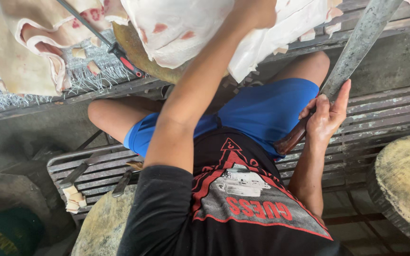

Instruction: The person sits cross-legged on a metal bench and uses a large knife to cut a large piece of white meat into smaller chunks on a round wooden cutting board. The person repeatedly slices the meat and arranges the pieces on the board.

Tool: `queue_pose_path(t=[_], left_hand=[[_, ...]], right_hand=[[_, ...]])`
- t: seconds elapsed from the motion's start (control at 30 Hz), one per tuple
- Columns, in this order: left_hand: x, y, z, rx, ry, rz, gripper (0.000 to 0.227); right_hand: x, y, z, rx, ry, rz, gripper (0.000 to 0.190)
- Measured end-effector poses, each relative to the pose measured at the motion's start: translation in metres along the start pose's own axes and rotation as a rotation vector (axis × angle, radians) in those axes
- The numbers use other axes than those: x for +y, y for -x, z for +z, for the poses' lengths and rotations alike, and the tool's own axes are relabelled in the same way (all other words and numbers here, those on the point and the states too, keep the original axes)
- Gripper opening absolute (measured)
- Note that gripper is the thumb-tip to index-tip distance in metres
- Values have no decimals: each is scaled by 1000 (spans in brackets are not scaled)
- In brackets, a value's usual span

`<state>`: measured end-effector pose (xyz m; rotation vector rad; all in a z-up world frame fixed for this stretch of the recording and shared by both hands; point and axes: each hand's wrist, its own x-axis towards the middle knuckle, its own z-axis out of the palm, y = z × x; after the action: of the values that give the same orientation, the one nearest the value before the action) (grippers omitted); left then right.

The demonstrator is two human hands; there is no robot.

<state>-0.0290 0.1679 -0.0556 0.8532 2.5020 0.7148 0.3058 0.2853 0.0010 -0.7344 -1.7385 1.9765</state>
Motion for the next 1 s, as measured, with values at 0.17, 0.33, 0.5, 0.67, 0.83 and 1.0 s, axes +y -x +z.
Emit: queue_pose_path(t=[0.17, 0.33, 0.5, 0.67, 0.83, 1.0], left_hand=[[0, -4, -26, -283, 162, -61, 27], [-28, 41, -74, -243, 224, -74, 33], [-53, 63, -113, -133, 295, -137, 40], [-82, 89, -136, -13, 393, -266, 46], [-122, 133, -174, 54, 466, -359, 53], [-140, 137, -177, 36, 376, -381, 60]], right_hand=[[2, -2, 2, 24, 4, 65, 72], [-3, 0, 12, -50, 61, 42, 67], [0, -4, 38, -173, 186, 13, 67], [4, -20, 74, -350, 42, 42, 67], [-1, -26, 92, -322, 25, 60, 69], [-1, -33, 94, -308, -7, 48, 65]])
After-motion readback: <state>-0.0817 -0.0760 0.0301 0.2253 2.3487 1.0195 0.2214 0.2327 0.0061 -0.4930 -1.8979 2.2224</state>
